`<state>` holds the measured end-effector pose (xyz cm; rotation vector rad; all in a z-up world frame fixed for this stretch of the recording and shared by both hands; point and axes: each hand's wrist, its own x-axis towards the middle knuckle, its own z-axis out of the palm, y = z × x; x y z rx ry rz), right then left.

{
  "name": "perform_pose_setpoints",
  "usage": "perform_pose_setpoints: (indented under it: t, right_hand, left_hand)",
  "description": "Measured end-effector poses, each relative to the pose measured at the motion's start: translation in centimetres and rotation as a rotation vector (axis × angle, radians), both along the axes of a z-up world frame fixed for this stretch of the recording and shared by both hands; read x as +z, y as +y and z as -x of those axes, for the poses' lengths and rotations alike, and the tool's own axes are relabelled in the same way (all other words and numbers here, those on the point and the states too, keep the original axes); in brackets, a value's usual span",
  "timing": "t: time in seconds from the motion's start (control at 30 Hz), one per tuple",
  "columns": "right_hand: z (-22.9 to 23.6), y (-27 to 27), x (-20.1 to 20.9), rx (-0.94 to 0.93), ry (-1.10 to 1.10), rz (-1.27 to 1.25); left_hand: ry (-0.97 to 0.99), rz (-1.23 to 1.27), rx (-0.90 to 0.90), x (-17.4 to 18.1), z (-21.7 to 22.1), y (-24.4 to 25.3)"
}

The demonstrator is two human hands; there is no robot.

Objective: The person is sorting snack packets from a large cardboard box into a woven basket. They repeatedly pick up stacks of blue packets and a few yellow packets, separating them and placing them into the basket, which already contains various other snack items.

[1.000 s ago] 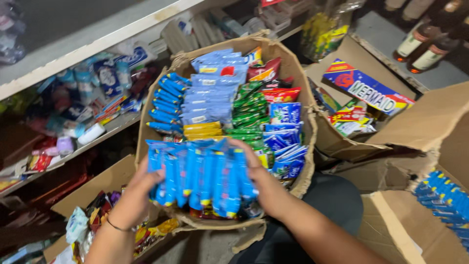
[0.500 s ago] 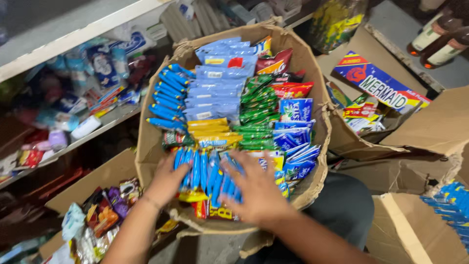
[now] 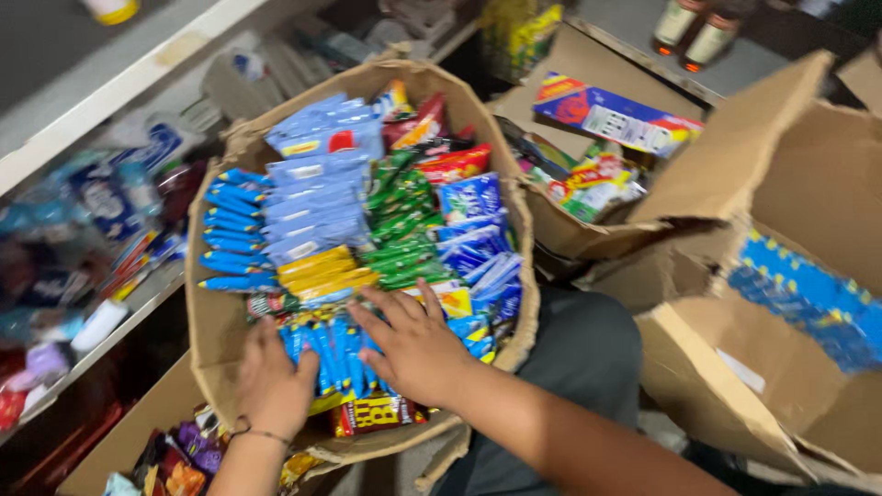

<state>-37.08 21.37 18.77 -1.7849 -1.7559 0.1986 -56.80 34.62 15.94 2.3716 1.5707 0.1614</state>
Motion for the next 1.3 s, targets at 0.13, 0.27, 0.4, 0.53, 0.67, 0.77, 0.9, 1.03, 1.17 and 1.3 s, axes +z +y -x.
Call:
perform_pose_setpoints:
  t: [0.13,0.27,0.4,0.53,0.67,0.77,0.9,1.03,1.17,1.3]
  right_hand:
    - [-2.8,-3.4,2.2,0.001,0.133,-0.163]
    - [-6.3,-8.2,4.7,-0.078,0.232,-0.354]
    - [-10.3,-13.8,5.4,-0.223,0.22,-0.57]
    - [-14.7,-19.9,3.6,-0.507,0.175,-0.672]
    - [-19.5,-25.9,-0.4,-0.854,0.121,-0.602]
    - [-24.4,-28.8,-4.4,-1.038,0.255,-0.545]
    - [-31.7,-30.2,-10.4,-1.253,0.579,-0.316]
    - [-38.5,-28.7,-15.3,-1.04,0.518,-0.198]
    - [-44.5,-23.2,-19.8,-0.848,0.318,0.155]
    - [-48.8,-18.4,-23.6,-0.592,0.086,0.423]
  left_hand:
    - [-0.168,-0.36,-0.225,4.3,-2.7,-2.9]
    - [-0.598,-0.228,-0.519,7.5,-9.7,-8.7]
    - [-0.775,0.132,-0.929,9.4,-17.6,-15.8]
    - [-0.894,0.43,-1.069,9.1,-24.5,-21.4]
    - [-0.95,0.644,-1.095,4.4,-32.0,-27.1]
    - [-0.944,0.82,-0.995,-1.5,-39.0,-31.1]
    - [-0.83,1.667,-0.138,-10.6,-48.7,-34.4]
    - [-0.878,1.729,0.392,-17.9,-53.5,-33.8]
    - [-0.944,1.655,0.364,-21.5,-54.2,-35.6]
    - [-1.082,1.639,0.434,-21.6,-54.5,-36.3]
